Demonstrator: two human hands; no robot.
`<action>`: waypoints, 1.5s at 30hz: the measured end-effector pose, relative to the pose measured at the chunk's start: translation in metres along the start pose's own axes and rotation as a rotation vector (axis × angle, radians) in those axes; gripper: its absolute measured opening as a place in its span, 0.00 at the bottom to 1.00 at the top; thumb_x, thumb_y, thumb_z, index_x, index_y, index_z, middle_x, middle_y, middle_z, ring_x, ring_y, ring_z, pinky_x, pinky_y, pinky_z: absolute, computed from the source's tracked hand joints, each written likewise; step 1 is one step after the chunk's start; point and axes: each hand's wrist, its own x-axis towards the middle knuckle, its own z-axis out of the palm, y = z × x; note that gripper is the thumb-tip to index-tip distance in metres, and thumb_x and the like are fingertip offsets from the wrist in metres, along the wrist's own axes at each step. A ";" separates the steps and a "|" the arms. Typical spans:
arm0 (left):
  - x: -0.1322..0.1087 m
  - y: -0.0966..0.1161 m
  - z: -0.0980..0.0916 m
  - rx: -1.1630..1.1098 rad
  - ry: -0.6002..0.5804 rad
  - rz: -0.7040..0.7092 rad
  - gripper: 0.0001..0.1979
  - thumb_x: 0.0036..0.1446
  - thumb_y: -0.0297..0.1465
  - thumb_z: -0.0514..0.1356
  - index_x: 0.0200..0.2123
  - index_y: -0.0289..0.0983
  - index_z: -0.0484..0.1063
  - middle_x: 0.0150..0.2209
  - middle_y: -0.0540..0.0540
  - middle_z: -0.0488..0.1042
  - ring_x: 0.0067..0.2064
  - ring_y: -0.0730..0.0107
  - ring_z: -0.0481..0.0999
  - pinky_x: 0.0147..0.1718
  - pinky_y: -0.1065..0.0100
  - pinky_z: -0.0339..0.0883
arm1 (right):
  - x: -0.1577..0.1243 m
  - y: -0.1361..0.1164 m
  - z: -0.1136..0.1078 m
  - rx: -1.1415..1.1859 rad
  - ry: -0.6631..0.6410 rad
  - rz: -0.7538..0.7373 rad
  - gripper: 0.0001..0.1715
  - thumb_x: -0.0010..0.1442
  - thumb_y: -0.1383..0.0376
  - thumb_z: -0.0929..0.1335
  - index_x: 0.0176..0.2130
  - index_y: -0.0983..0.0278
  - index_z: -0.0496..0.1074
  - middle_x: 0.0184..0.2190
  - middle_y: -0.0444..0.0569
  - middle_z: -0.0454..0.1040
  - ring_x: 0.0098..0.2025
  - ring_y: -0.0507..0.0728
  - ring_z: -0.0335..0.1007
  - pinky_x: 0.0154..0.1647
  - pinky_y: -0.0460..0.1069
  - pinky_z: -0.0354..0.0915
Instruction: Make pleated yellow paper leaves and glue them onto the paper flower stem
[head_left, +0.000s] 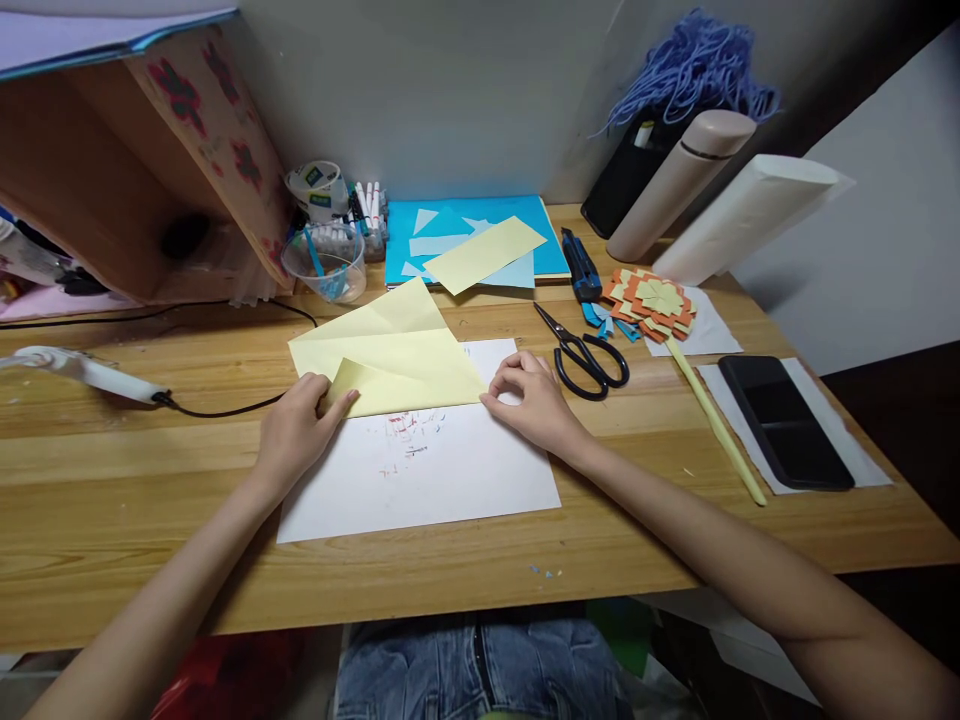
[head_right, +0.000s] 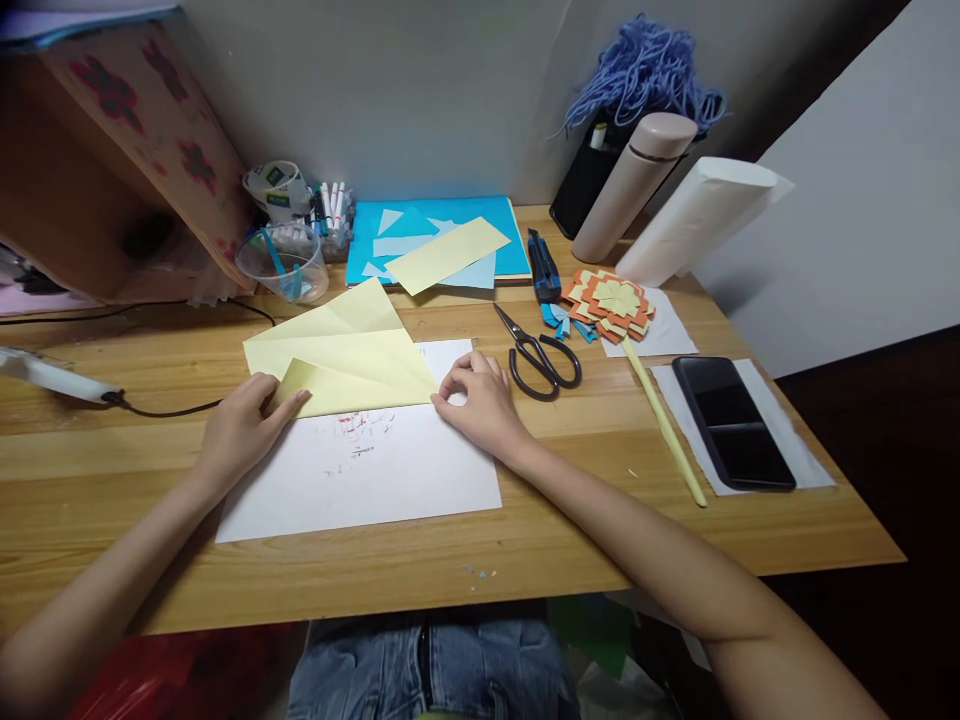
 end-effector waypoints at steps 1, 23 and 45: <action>0.000 0.000 0.000 0.011 0.000 -0.001 0.17 0.57 0.42 0.52 0.23 0.40 0.51 0.24 0.51 0.60 0.26 0.71 0.60 0.24 0.69 0.48 | 0.000 0.000 0.000 -0.006 0.003 0.000 0.06 0.51 0.62 0.69 0.25 0.61 0.70 0.37 0.47 0.66 0.44 0.59 0.61 0.49 0.56 0.56; 0.001 -0.007 0.005 -0.097 0.086 -0.044 0.12 0.53 0.40 0.57 0.36 0.39 0.63 0.34 0.47 0.68 0.34 0.66 0.69 0.33 0.66 0.62 | 0.003 0.010 -0.008 0.002 -0.056 -0.104 0.07 0.55 0.64 0.68 0.37 0.57 0.73 0.42 0.48 0.67 0.49 0.60 0.58 0.51 0.57 0.56; -0.019 0.100 0.031 -0.078 -0.319 0.568 0.41 0.58 0.52 0.43 0.63 0.25 0.42 0.65 0.29 0.41 0.66 0.56 0.35 0.62 0.57 0.39 | 0.001 0.016 -0.006 -0.273 -0.201 -0.634 0.19 0.62 0.67 0.60 0.51 0.56 0.70 0.48 0.51 0.70 0.47 0.60 0.59 0.48 0.56 0.61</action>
